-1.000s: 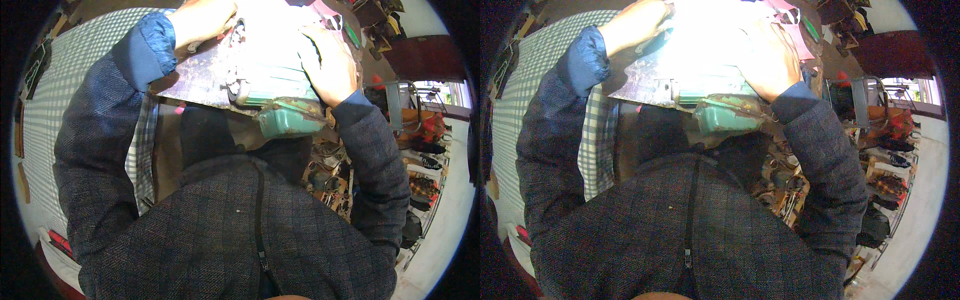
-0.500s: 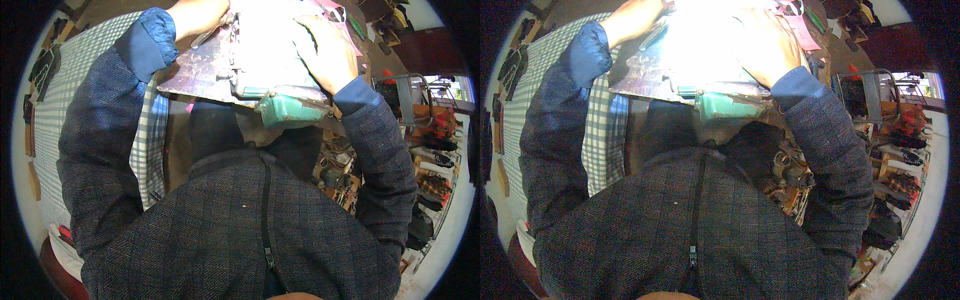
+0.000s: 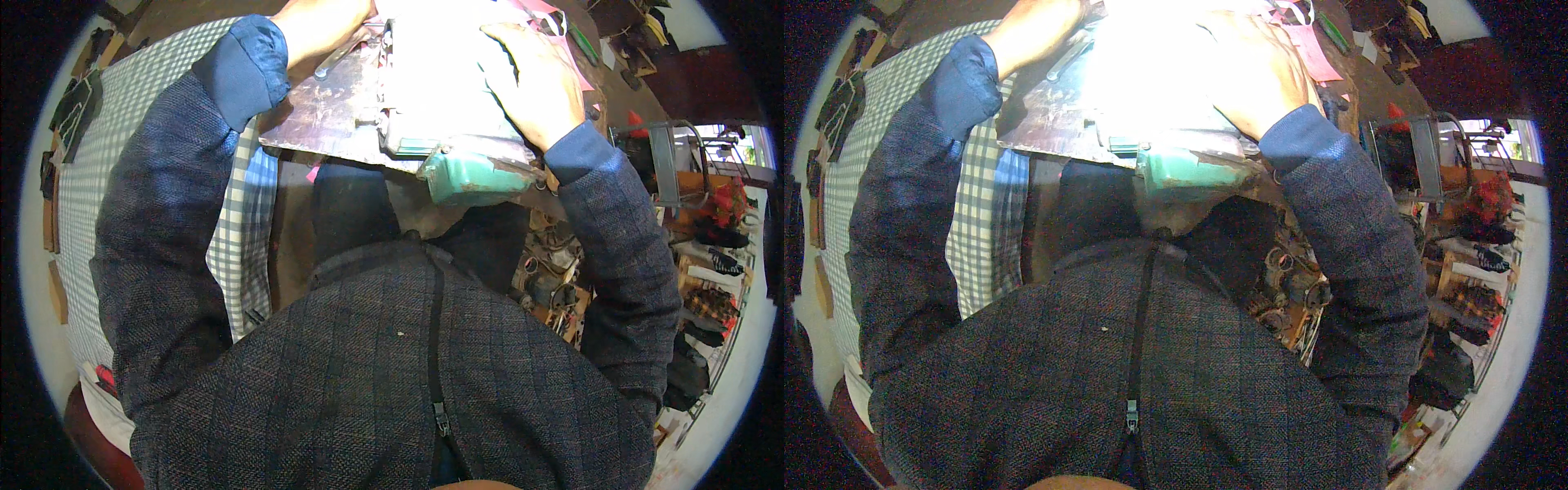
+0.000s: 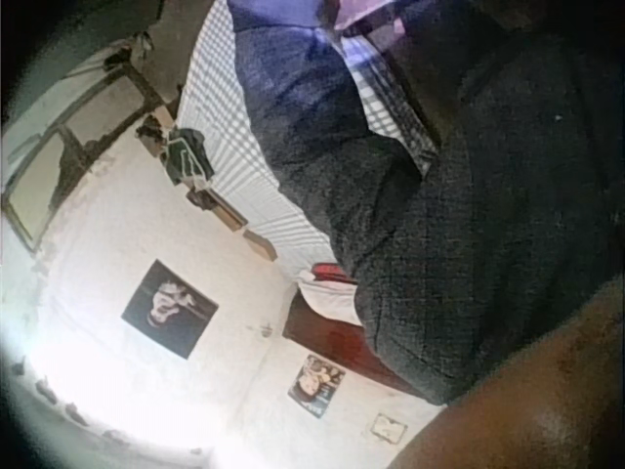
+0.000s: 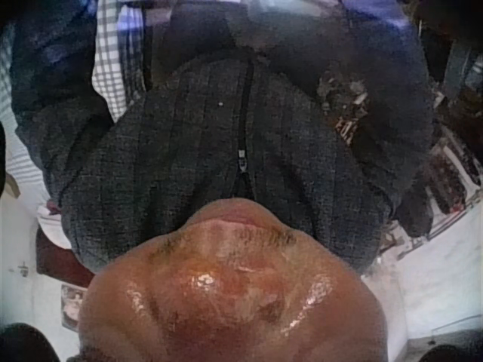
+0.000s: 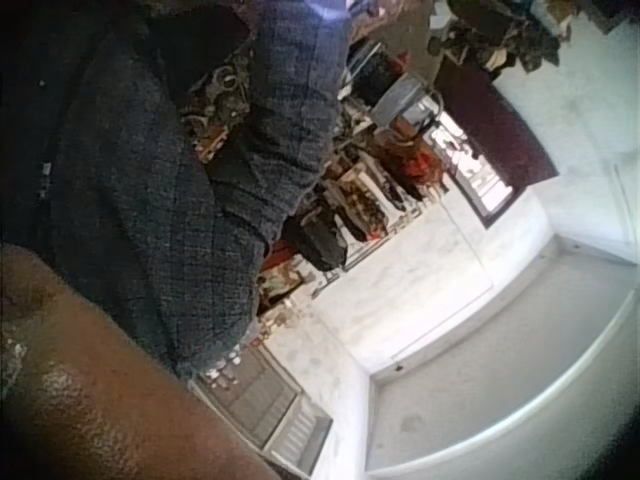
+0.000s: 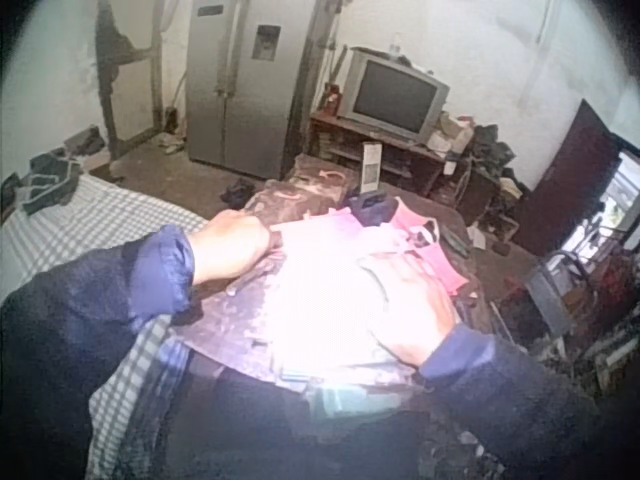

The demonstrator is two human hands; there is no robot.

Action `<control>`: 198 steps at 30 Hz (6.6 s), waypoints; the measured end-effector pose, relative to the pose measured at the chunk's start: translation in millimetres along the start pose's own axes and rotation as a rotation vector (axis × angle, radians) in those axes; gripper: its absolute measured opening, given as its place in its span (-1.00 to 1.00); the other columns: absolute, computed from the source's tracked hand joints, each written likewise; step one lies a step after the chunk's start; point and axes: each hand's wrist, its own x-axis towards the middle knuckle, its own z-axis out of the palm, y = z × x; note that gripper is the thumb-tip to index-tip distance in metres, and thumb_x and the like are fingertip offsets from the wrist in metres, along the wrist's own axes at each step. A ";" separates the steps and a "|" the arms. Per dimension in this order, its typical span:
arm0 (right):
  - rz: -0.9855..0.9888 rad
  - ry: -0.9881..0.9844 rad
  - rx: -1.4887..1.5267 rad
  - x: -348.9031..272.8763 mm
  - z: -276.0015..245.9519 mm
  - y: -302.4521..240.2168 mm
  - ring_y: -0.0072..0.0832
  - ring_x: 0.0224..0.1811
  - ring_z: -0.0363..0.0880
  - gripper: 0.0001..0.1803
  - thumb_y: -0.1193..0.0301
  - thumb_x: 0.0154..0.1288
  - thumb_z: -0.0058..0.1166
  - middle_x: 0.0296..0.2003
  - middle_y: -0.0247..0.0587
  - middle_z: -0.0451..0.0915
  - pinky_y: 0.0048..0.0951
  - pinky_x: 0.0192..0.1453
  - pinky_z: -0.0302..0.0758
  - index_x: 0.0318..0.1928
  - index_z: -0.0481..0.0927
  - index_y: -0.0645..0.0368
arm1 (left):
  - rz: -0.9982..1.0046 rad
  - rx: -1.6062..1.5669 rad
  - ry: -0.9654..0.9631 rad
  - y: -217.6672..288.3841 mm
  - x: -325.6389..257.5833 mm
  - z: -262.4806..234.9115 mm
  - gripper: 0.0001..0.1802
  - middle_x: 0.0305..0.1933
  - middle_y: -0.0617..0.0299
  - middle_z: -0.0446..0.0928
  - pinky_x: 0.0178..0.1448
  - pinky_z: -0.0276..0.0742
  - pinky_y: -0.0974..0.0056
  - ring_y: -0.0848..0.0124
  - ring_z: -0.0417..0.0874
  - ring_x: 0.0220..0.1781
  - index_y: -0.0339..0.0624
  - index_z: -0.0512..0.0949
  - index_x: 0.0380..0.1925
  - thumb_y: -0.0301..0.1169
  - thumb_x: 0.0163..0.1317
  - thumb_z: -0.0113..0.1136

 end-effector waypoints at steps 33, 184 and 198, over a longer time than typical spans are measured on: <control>0.023 -0.033 0.027 2.7 -7.2 -5.8 -0.12 0.25 0.61 -0.53 0.24 0.34 0.24 0.19 -0.11 0.68 -0.16 0.42 0.45 0.25 0.63 -0.04 | 0.039 -0.099 -0.080 0.9 -2.9 -10.9 -0.69 -0.31 -0.16 0.69 -0.06 0.64 -0.12 -0.08 0.76 -0.17 -0.18 0.68 -0.14 -0.21 0.44 0.06; 0.411 0.244 0.183 -196.5 96.9 3.6 -0.15 0.02 0.66 -0.56 0.15 0.32 0.21 -0.04 -0.10 0.66 -0.07 0.18 0.61 0.11 0.63 0.11 | 0.102 -0.492 -0.139 100.6 69.4 -35.4 -0.20 0.41 -0.13 0.46 0.51 0.32 0.11 0.11 0.47 0.45 -0.37 0.35 0.44 0.00 0.39 0.18; 0.473 0.313 0.174 -183.6 99.5 14.3 -0.19 -0.03 0.67 -0.61 0.08 0.43 0.17 -0.06 -0.16 0.68 -0.18 0.12 0.63 0.11 0.63 0.02 | -0.323 -1.129 -0.471 31.8 118.7 -18.8 -0.50 0.23 0.17 0.60 0.22 0.62 0.30 0.42 0.65 0.17 -0.27 0.41 0.42 -0.38 0.55 0.03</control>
